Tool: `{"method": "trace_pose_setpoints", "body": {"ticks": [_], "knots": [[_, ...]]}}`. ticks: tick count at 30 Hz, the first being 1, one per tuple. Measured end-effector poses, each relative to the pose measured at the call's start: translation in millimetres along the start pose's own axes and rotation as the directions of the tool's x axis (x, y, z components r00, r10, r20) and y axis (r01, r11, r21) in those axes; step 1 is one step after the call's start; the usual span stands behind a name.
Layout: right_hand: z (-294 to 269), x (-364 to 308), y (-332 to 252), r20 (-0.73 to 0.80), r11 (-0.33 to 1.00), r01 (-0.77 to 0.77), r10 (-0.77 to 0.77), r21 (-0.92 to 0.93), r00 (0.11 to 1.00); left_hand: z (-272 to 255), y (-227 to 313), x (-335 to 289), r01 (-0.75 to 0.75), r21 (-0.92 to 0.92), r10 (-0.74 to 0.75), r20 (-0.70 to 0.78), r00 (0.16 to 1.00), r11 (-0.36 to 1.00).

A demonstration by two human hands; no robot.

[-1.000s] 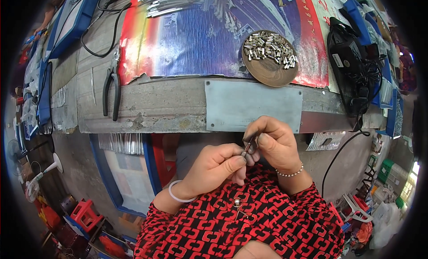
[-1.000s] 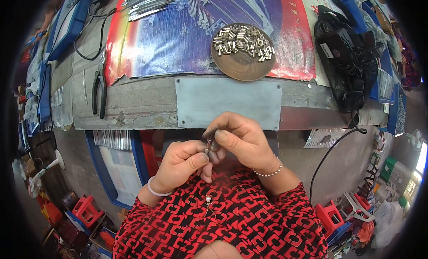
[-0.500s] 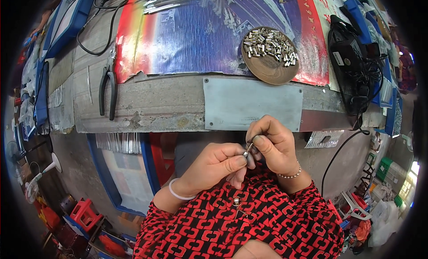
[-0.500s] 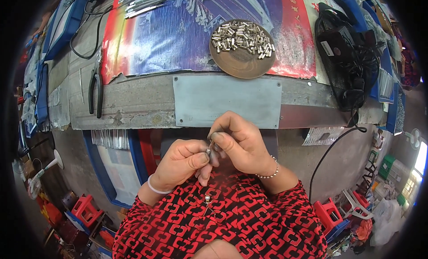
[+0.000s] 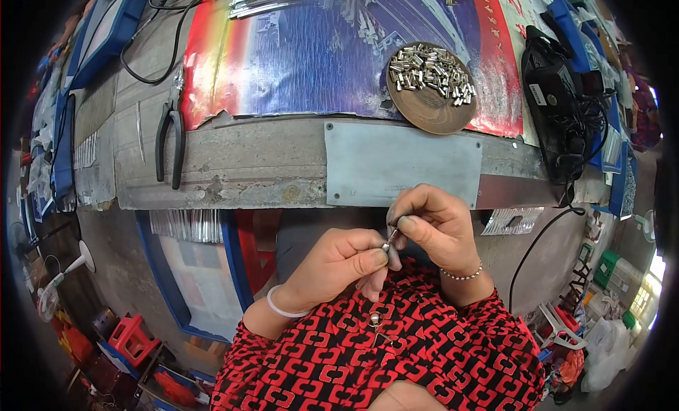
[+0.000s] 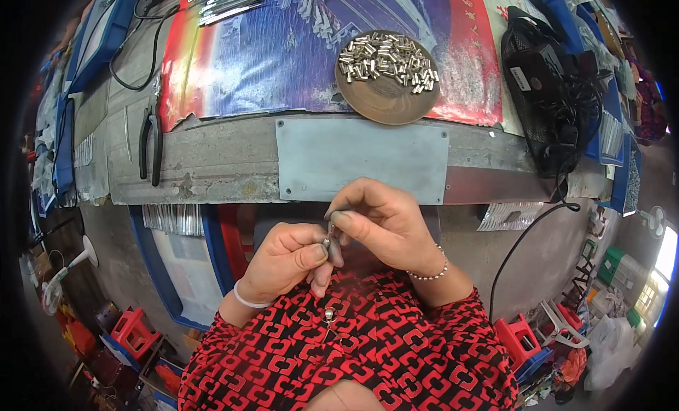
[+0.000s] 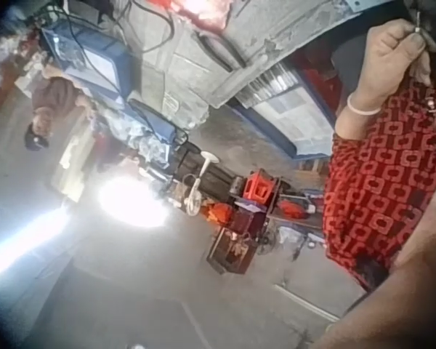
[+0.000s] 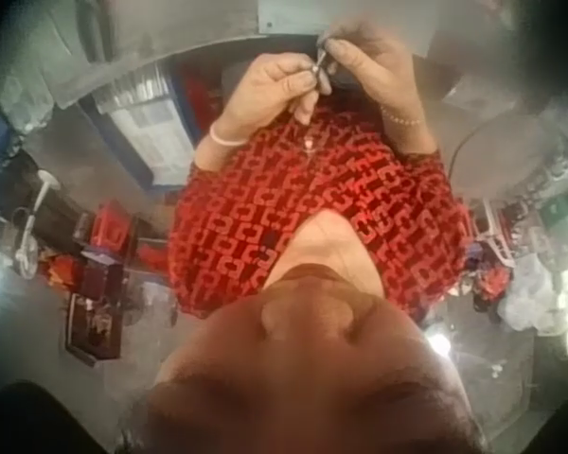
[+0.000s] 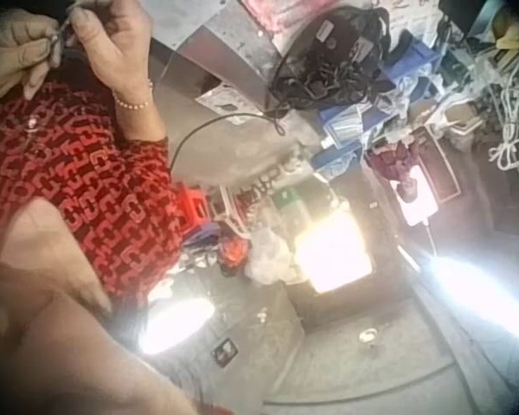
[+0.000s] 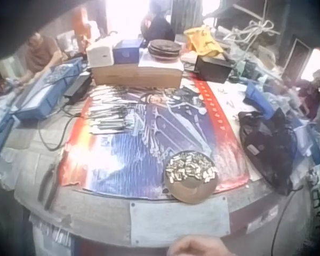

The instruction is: The person assembles small metal components by picking up metal pins and sleeves, sliding the sleeves onto the pins by hand, and crimping the parts together using pliers.

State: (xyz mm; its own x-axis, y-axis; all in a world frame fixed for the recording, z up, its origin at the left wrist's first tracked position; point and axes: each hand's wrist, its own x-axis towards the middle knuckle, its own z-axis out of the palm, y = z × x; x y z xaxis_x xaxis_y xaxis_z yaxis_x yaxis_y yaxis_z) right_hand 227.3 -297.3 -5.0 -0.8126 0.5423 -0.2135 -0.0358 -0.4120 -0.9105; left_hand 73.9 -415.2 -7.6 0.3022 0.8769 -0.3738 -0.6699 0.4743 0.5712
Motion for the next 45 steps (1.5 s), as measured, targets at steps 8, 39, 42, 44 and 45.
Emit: {"method": "trace_pose_setpoints", "body": {"ticks": [8,39,42,44,45], "knots": [[1,-1,-3,0.017,0.994,-0.019,0.021,-0.105,1.000,0,-1,0,-0.008,0.001,0.008,0.001,1.000,1.000],[12,4,-4,0.024,0.995,-0.003,0.005,-0.095,1.000,-5,-3,-8,-0.064,-0.006,0.064,0.039,0.997,0.998],[12,8,3,0.075,0.995,0.038,-0.031,-0.096,0.997,-7,-3,-11,-0.053,-0.059,0.054,0.014,0.998,0.997],[12,8,2,0.075,0.975,0.054,-0.039,-0.217,0.996,-9,-4,-9,-0.053,-0.053,0.054,0.027,0.998,0.997],[12,9,3,0.066,0.974,0.053,-0.039,-0.220,0.997,-10,-4,-9,-0.057,-0.044,0.059,0.032,0.998,0.997]]}}
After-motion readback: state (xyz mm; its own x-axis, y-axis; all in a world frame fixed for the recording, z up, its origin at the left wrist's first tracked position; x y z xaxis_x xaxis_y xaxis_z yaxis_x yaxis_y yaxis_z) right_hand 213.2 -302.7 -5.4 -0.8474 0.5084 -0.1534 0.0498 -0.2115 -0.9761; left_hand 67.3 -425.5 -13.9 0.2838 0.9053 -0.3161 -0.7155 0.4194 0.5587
